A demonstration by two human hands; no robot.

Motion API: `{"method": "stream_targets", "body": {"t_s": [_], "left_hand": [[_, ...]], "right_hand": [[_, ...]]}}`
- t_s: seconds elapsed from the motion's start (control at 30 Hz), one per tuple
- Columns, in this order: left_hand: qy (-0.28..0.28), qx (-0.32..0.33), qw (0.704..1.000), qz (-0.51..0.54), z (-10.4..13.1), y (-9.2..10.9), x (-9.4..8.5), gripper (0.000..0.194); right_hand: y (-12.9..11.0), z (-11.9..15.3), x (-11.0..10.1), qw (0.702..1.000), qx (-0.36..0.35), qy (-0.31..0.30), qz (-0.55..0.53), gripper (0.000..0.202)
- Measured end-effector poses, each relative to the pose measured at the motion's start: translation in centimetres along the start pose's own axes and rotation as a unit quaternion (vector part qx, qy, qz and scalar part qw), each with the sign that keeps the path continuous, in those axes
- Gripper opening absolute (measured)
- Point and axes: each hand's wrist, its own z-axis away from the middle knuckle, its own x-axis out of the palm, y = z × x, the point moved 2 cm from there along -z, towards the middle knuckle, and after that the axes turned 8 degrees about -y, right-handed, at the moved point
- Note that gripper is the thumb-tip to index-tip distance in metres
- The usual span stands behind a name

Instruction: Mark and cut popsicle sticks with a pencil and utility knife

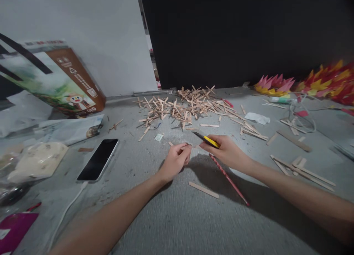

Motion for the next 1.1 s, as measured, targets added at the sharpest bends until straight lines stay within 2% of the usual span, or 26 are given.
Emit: {"method": "stream_targets", "body": {"t_s": [0.13, 0.3, 0.37, 0.43, 0.57, 0.67, 0.8, 0.87, 0.93, 1.0, 1.1], "left_hand": [[0.035, 0.010, 0.998, 0.060, -0.6, -0.2, -0.4, 0.046], [-0.028, -0.004, 0.999, -0.035, -0.3, 0.1, 0.3, 0.044], [-0.036, 0.001, 0.998, -0.060, -0.2, 0.1, 0.6, 0.043], [-0.016, 0.011, 0.999, -0.044, -0.3, 0.1, 0.7, 0.039], [0.039, 0.011, 0.998, 0.054, -0.7, -0.4, 0.4, 0.039], [0.040, 0.005, 0.996, 0.074, -0.9, -0.8, 0.1, 0.040], [0.027, 0.003, 0.998, 0.049, -1.1, -1.0, -0.1, 0.034], [0.035, 0.006, 0.999, 0.020, -1.0, -0.9, -0.1, 0.041], [0.040, 0.012, 0.999, -0.002, -0.8, -0.6, -0.1, 0.058], [0.034, 0.016, 0.999, -0.010, -0.6, -0.4, 0.1, 0.072], [0.017, 0.009, 1.000, -0.012, -0.3, -0.1, 0.2, 0.082]], "right_hand": [[-0.6, 0.4, 1.2, 0.997, 0.022, -0.008, -0.079, 0.037], [-0.8, 1.0, 2.5, 0.996, 0.013, 0.004, -0.085, 0.036], [-0.7, 1.0, 2.6, 0.997, 0.007, 0.004, -0.080, 0.035], [-0.6, 1.0, 2.5, 0.997, -0.003, 0.010, -0.075, 0.033], [-0.7, 1.2, 1.6, 0.998, -0.020, 0.027, -0.058, 0.030], [-0.9, 1.4, 0.9, 0.999, -0.034, 0.019, -0.018, 0.038], [-1.0, 1.7, 0.2, 0.994, -0.081, 0.026, 0.065, 0.035], [-1.2, 1.8, -0.1, 0.985, -0.117, 0.043, 0.116, 0.035], [-1.3, 1.9, -0.1, 0.976, -0.142, 0.040, 0.158, 0.041], [-1.2, 2.0, 0.0, 0.972, -0.147, 0.009, 0.185, 0.048], [-1.1, 2.1, 0.4, 0.967, -0.152, -0.028, 0.203, 0.051]]}}
